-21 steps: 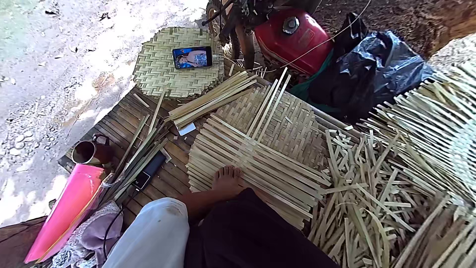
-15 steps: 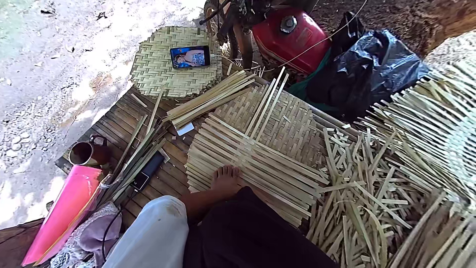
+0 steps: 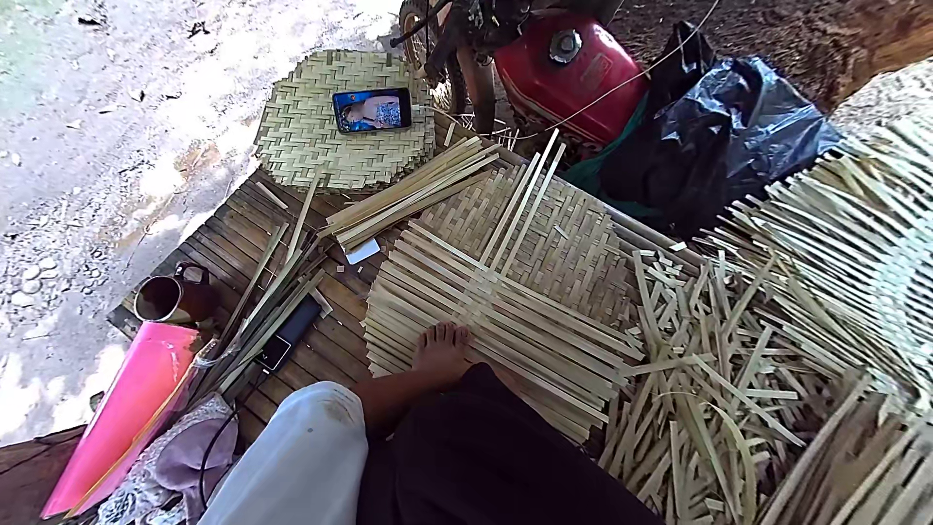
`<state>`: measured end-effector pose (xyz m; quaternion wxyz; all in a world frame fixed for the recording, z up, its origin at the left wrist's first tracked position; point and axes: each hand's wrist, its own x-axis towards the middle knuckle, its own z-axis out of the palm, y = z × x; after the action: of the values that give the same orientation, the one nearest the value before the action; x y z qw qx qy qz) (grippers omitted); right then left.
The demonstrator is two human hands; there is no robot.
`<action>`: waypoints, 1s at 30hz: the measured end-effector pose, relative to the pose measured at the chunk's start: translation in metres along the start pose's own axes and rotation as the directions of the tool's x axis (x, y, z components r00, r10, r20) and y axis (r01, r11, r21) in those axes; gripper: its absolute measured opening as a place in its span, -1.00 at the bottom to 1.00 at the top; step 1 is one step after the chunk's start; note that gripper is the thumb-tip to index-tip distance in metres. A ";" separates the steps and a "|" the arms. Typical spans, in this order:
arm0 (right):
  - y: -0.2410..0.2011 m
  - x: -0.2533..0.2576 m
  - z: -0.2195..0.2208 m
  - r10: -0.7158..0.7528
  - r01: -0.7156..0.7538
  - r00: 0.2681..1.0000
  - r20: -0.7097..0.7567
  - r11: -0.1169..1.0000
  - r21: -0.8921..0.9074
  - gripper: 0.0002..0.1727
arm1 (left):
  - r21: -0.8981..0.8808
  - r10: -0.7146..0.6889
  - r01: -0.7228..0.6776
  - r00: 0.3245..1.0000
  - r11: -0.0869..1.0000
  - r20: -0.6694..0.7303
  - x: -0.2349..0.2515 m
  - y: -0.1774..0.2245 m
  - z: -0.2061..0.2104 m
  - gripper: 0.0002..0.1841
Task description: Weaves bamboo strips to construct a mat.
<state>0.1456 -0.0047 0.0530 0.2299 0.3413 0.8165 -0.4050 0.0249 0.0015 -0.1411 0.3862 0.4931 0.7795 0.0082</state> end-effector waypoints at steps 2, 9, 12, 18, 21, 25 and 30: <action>-0.011 -0.001 -0.009 0.096 -0.097 0.992 0.078 0.995 0.016 -0.55 | -0.006 -0.008 0.008 1.000 1.000 0.018 -0.004 0.002 -0.005 0.52; -0.026 -0.010 -0.025 0.147 -0.152 0.985 0.091 0.987 0.046 -0.56 | -0.029 -0.019 0.019 1.000 0.999 0.015 -0.009 0.003 -0.011 0.48; -0.027 -0.011 -0.026 0.143 -0.146 0.986 0.087 0.988 0.038 -0.56 | -0.024 -0.021 0.022 0.999 0.999 0.046 -0.010 0.004 -0.014 0.49; -0.030 -0.012 -0.030 0.153 -0.157 0.981 0.123 0.987 0.024 -0.54 | -0.010 -0.055 0.056 0.998 0.998 0.044 -0.021 0.010 -0.028 0.38; -0.014 -0.001 -0.014 0.115 -0.121 0.987 0.114 0.992 0.044 -0.54 | -0.024 -0.084 0.087 0.991 0.996 0.106 -0.060 0.029 -0.086 -0.05; 0.002 0.012 0.004 0.043 -0.044 0.998 0.034 0.999 0.010 -0.57 | -0.005 -0.083 0.084 0.992 0.996 0.093 -0.068 0.033 -0.094 -0.10; 0.015 0.018 0.019 0.004 0.000 0.998 -0.066 0.998 0.056 -0.60 | -0.022 -0.074 0.077 0.992 0.997 0.103 -0.067 0.031 -0.094 -0.02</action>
<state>0.1470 -0.0068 0.0232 0.1934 0.3616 0.8116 -0.4161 0.0060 -0.0001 -0.0229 0.4319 0.4580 0.7767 -0.0214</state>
